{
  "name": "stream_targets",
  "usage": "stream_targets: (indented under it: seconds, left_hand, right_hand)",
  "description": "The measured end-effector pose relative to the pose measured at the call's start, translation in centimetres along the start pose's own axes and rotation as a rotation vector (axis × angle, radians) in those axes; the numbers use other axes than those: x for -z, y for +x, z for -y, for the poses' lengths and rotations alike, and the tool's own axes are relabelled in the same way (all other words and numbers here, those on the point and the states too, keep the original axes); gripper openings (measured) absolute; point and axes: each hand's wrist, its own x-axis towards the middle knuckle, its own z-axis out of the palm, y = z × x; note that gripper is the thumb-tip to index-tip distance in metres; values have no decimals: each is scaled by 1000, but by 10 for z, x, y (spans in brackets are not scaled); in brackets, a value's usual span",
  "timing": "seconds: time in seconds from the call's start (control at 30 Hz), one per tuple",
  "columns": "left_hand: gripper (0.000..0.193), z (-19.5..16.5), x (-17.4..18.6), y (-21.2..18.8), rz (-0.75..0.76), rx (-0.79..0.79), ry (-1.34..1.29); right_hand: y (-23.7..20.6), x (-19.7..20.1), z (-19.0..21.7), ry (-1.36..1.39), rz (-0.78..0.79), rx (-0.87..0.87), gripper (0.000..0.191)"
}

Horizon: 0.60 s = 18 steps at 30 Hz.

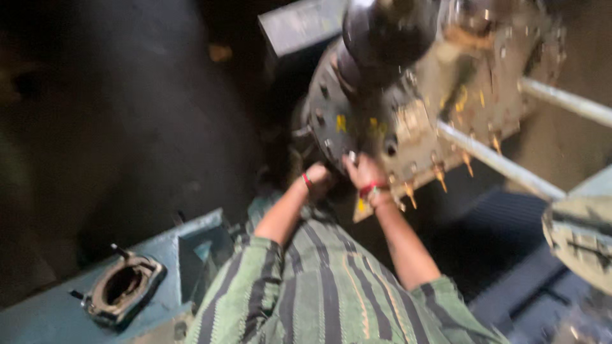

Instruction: The person uses a wrench to loosen and tighten bolts on the round metal housing of a large machine, repositioning the wrench on different fasteners around the housing and steadying the machine with the other hand while working.

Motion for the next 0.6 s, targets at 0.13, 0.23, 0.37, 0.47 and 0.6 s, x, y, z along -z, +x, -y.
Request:
stream_targets:
  seconds: [0.13,0.23,0.37,0.47,0.6]
  left_hand:
    - [25,6,-4,1,147,-70,-133]
    - [25,2,-2,-1,172,-175,-11]
    - [21,-5,-2,-3,59,-41,192]
    - [22,-13,0,-1,55,-13,243]
    - [10,-26,6,4,-1,6,823]
  right_hand:
    - [-4,-28,5,-96,-29,19,45]
    - [0,-31,-1,-166,-58,167,29]
    - [8,-28,-9,-292,97,269,8]
    - [12,-30,-11,-323,72,380,7]
    - [14,-35,-16,-315,45,458,7]
